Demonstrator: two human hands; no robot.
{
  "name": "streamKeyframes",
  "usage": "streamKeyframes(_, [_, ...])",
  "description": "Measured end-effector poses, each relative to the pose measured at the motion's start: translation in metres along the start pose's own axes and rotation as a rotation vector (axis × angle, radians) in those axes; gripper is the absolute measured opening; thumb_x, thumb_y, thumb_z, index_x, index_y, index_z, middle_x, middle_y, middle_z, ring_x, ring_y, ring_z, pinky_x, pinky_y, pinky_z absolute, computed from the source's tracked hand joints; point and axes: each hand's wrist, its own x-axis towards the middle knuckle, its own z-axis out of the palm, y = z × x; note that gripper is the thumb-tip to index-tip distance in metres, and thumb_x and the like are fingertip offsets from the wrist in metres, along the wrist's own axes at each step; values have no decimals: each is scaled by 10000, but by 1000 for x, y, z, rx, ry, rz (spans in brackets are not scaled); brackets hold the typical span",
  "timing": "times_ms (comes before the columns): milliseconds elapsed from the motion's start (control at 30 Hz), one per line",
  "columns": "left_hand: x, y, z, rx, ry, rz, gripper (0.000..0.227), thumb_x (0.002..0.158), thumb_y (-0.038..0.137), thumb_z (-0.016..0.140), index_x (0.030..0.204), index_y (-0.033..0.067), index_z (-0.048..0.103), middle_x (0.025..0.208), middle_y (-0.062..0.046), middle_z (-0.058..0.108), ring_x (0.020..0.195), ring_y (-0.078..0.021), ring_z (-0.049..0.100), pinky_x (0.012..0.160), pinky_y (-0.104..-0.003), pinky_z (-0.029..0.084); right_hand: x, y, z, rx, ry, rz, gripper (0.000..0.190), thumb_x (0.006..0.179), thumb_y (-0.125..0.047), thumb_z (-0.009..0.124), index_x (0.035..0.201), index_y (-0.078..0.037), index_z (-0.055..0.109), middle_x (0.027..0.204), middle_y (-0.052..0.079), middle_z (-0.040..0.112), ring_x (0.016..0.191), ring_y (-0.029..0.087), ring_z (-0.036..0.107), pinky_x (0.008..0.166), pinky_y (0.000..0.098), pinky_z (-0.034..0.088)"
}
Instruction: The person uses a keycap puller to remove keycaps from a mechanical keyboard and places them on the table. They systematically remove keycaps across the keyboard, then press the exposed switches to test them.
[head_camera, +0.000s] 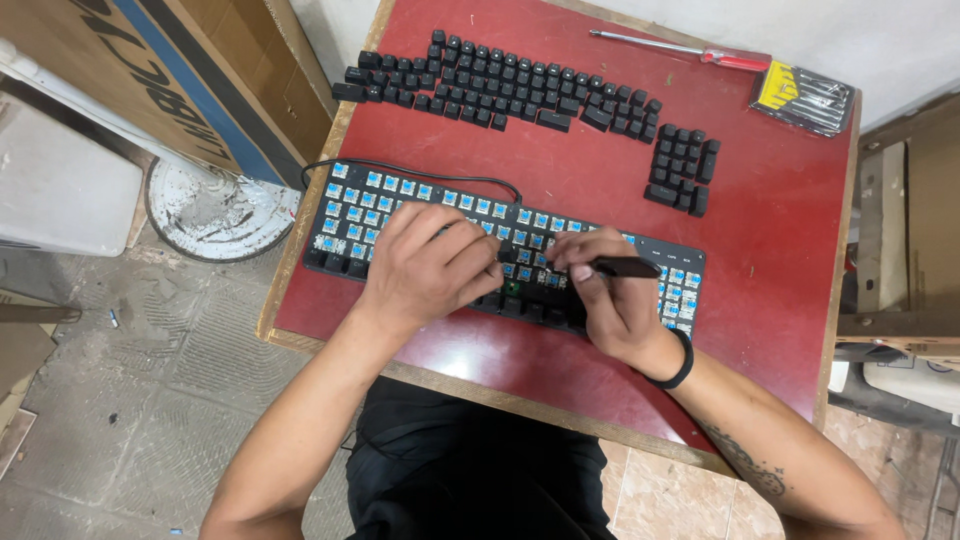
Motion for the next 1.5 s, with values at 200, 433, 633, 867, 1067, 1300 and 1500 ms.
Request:
streamKeyframes(200, [7, 18, 9, 24, 18, -21, 169, 1102, 287, 828, 956, 217, 780, 936, 46, 692, 951, -226, 745, 847, -400, 643, 8, 4, -6, -129, -128, 240, 324, 1090, -127, 887, 1369, 21, 810, 753, 81, 636, 647, 260, 654, 625, 436, 578])
streamKeyframes(433, [18, 28, 15, 0, 49, -3, 133, 1118, 243, 784, 991, 204, 789, 960, 28, 691, 953, -234, 748, 847, -401, 665, 23, -6, -4, -94, -124, 365, 207, 1001, -139, 996, 1155, -42, 899, 639, 73, 608, 558, 187, 608, 536, 352, 475])
streamKeyframes(633, [19, 26, 12, -51, 103, 21, 144, 1185, 177, 728, 1083, 176, 830, 999, 12, 752, 963, -223, 746, 836, -369, 667, 20, 0, -3, -18, -94, 441, 245, 978, -68, 978, 1207, -43, 896, 541, 15, 587, 544, 100, 575, 542, 264, 444])
streamKeyframes(867, [14, 31, 14, 3, 85, 57, 188, 1223, 206, 711, 1107, 156, 851, 954, -5, 733, 942, -221, 742, 808, -352, 651, 18, -3, 0, 0, -92, 594, 214, 966, -84, 973, 1164, -35, 908, 554, 35, 602, 558, 88, 553, 546, 256, 429])
streamKeyframes(1067, [15, 27, 11, 4, 65, 100, 226, 1236, 225, 675, 1093, 152, 835, 959, 0, 726, 965, -213, 744, 834, -348, 653, 17, -1, 0, 9, -117, 686, 231, 925, -99, 985, 1135, -32, 919, 615, 73, 682, 574, 103, 583, 551, 281, 458])
streamKeyframes(1300, [7, 8, 1, -102, 19, -27, 107, 1123, 230, 839, 1021, 199, 841, 998, 43, 766, 1023, -221, 777, 870, -376, 646, 13, 9, -2, 62, -105, 694, 229, 960, -86, 1017, 1152, -11, 918, 734, 106, 785, 721, 106, 650, 667, 279, 533])
streamKeyframes(1500, [-5, 1, 6, -291, -47, -222, 123, 1004, 223, 918, 1117, 221, 869, 1018, 58, 866, 1032, -238, 835, 903, -414, 651, 14, -1, -1, 97, -87, 682, 259, 1105, -57, 885, 1356, 9, 896, 948, 157, 909, 924, 143, 784, 868, 327, 654])
